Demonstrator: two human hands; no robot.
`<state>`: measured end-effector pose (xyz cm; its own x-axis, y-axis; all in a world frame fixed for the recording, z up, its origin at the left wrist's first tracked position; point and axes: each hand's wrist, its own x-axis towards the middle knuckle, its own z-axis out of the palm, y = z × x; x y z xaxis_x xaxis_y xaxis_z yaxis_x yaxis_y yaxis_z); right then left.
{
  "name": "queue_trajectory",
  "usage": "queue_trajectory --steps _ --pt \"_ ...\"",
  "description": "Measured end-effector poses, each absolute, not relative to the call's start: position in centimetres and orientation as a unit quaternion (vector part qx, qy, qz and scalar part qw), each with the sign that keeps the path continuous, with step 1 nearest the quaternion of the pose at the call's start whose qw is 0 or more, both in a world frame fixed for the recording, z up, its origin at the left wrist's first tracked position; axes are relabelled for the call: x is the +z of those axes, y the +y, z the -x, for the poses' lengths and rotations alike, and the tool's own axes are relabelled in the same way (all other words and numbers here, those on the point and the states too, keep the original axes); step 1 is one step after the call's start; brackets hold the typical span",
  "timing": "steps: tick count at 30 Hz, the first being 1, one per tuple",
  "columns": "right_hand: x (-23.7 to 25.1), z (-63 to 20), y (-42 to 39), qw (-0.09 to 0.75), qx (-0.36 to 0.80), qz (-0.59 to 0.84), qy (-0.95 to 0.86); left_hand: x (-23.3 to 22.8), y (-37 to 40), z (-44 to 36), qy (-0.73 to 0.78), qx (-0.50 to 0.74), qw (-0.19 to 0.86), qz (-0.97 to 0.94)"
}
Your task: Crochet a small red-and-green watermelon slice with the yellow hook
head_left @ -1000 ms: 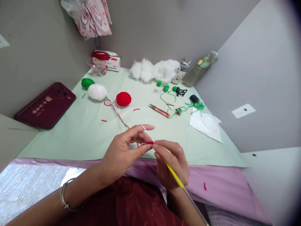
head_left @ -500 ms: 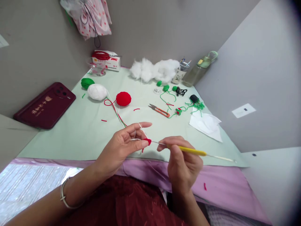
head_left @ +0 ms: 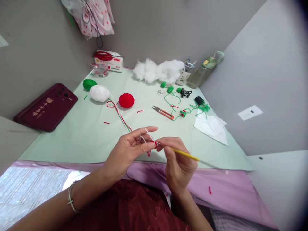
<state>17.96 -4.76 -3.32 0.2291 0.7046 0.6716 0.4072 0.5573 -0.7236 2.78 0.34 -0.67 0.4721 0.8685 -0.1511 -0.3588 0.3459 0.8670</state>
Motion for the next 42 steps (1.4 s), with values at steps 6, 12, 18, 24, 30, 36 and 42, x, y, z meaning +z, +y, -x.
queue_trajectory --steps 6,12,18,24,30,36,42 --pt "-3.9 -18.6 -4.7 0.602 0.016 0.453 -0.657 -1.0 0.5 -2.7 0.301 0.355 0.827 -0.317" --pt "-2.6 -19.0 -4.3 0.718 0.258 0.420 -0.492 -0.7 1.2 -2.5 0.291 0.374 0.821 -0.320" --pt "-3.2 -18.6 -4.1 0.718 0.340 0.407 -0.450 -0.5 0.6 -2.5 0.309 0.379 0.788 -0.374" --pt "-3.0 -18.7 -4.4 0.700 0.347 0.389 -0.489 -0.9 0.6 -2.5 0.304 0.389 0.776 -0.391" --pt "-2.8 -18.8 -4.3 0.678 0.367 0.373 -0.516 -1.1 0.5 -2.3 0.312 0.388 0.762 -0.414" --pt "-2.8 -18.9 -4.5 0.694 0.263 0.444 -0.502 -0.9 0.7 -2.4 0.310 0.386 0.773 -0.396" --pt "-2.2 -19.1 -4.9 0.714 0.235 0.420 -0.509 -0.7 0.8 -2.4 0.307 0.389 0.777 -0.389"
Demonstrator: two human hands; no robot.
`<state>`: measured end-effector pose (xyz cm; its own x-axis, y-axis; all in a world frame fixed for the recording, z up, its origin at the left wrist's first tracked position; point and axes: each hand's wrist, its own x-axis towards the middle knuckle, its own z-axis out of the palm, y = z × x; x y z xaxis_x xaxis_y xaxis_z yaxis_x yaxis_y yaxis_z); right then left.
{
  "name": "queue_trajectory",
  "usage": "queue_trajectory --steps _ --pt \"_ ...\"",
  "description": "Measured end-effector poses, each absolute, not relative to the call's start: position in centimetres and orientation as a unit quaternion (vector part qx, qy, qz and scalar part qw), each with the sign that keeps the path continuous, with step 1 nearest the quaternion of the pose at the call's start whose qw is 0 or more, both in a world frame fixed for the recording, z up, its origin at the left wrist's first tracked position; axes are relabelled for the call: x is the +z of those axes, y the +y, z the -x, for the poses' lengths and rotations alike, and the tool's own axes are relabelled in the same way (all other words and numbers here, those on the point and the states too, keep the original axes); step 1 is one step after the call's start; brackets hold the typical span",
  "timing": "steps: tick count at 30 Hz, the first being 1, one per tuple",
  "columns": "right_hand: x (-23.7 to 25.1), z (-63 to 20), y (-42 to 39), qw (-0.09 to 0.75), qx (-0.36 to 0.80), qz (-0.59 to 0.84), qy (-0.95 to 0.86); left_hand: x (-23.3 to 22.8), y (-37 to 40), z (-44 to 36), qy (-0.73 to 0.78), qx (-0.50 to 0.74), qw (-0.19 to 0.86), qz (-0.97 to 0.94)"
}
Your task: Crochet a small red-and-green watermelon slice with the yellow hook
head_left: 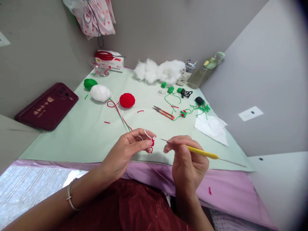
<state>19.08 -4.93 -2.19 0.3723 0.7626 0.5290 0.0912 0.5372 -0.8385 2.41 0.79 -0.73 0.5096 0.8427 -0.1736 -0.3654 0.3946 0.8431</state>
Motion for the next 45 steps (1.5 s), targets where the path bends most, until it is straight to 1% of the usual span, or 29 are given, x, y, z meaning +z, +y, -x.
queue_trajectory --steps 4,13,19,25,27,36,40,43,45 --pt "-2.1 -19.0 -5.1 0.692 0.208 0.414 -0.554 -0.5 0.7 -2.4 0.307 0.389 0.777 -0.389" --pt "-1.9 -18.8 -5.1 0.664 0.162 0.446 -0.578 -0.6 0.5 -2.3 0.319 0.385 0.774 -0.389" --pt "-1.9 -18.9 -5.6 0.631 0.128 0.471 -0.603 -0.7 0.6 -2.5 0.322 0.393 0.763 -0.400" --pt "-2.0 -18.7 -6.0 0.569 0.033 0.472 -0.673 -0.6 0.4 -2.6 0.335 0.409 0.727 -0.438" --pt "-2.1 -18.6 -6.1 0.561 0.025 0.473 -0.679 -0.7 0.3 -2.5 0.332 0.407 0.728 -0.440" --pt "-2.1 -18.6 -5.5 0.646 0.102 0.478 -0.586 -0.6 0.3 -2.3 0.322 0.384 0.764 -0.406" --pt "-2.0 -18.8 -5.2 0.698 0.163 0.451 -0.531 -0.5 0.4 -2.4 0.320 0.381 0.775 -0.390" --pt "-2.1 -19.0 -5.1 0.703 0.216 0.435 -0.521 -0.4 0.4 -2.4 0.323 0.380 0.772 -0.394" --pt "-2.2 -19.1 -5.1 0.696 0.227 0.434 -0.525 -0.5 0.4 -2.4 0.322 0.378 0.771 -0.400"
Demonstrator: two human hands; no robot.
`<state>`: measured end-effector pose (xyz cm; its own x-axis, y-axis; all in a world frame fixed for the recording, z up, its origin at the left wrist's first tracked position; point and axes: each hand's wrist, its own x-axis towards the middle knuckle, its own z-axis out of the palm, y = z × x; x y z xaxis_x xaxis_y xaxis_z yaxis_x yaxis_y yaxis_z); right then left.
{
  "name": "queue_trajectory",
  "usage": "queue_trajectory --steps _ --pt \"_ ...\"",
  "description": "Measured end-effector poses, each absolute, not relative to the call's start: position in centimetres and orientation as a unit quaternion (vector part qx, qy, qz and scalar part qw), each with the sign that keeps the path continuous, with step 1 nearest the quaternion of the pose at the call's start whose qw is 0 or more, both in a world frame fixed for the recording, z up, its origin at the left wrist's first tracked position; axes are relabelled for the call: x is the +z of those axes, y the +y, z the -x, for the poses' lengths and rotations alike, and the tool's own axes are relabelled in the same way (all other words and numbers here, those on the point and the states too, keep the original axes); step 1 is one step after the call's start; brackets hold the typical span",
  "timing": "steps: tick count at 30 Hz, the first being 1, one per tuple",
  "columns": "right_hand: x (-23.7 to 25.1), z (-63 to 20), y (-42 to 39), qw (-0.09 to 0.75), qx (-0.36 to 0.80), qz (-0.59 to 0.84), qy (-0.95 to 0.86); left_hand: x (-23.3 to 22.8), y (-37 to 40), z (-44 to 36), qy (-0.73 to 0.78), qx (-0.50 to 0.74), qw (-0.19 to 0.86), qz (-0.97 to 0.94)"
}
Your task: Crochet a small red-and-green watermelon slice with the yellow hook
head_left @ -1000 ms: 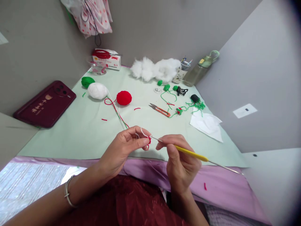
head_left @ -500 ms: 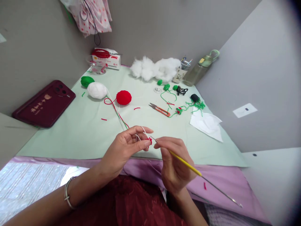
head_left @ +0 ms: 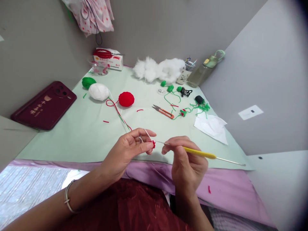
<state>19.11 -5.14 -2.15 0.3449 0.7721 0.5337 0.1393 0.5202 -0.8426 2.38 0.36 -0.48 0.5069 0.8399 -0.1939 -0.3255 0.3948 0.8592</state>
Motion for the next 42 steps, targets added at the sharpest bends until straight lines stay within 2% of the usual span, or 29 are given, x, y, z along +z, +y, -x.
queue_trajectory --steps 22,36,42 --pt "-1.5 -19.6 -5.3 0.651 0.236 0.444 -0.569 -0.6 0.4 -1.9 0.307 0.370 0.753 -0.450" --pt "-1.8 -20.5 -3.9 0.662 0.466 0.358 -0.465 0.1 0.7 -1.1 0.280 0.300 0.779 -0.474" --pt "-2.1 -20.0 -4.0 0.675 0.510 0.317 -0.429 0.2 0.8 -1.2 0.271 0.295 0.791 -0.462"
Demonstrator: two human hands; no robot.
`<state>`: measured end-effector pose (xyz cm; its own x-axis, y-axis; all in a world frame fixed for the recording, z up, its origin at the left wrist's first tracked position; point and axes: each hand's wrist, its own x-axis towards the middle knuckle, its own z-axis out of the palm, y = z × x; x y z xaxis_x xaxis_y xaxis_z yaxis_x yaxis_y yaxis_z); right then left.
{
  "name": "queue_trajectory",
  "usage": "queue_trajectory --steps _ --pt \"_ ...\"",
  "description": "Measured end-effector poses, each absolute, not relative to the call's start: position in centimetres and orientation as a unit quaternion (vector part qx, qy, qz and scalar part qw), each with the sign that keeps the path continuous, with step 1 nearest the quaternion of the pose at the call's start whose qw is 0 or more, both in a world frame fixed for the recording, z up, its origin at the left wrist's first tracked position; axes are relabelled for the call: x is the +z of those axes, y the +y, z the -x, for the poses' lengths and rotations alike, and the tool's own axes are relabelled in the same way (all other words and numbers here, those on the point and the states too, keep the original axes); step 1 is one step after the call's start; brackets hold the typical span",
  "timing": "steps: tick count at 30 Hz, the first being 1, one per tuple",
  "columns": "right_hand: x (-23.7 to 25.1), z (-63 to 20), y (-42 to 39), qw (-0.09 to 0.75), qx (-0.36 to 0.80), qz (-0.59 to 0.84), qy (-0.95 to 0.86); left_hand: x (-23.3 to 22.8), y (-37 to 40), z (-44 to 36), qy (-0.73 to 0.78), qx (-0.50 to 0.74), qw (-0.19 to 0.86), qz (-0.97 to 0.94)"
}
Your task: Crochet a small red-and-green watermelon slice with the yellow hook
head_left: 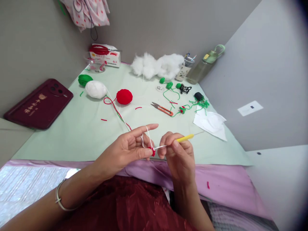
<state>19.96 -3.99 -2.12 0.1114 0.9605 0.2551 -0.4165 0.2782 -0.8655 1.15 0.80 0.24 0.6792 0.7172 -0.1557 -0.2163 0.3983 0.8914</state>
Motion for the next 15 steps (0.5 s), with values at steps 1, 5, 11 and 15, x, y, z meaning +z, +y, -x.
queue_trajectory --steps 1,5,11,15 --pt "-2.09 -19.87 -4.05 0.677 0.511 0.313 -0.427 0.18 0.81 -1.17 0.270 0.296 0.792 -0.461" --pt "-1.85 -19.55 -4.30 0.676 0.519 0.303 -0.427 -0.16 0.86 -1.23 0.262 0.297 0.797 -0.456" --pt "-1.59 -19.54 -4.50 0.684 0.487 0.318 -0.441 0.00 0.97 -1.12 0.263 0.296 0.794 -0.462" --pt "-1.57 -19.56 -4.64 0.688 0.457 0.326 -0.459 0.27 0.92 -1.11 0.269 0.300 0.789 -0.463"
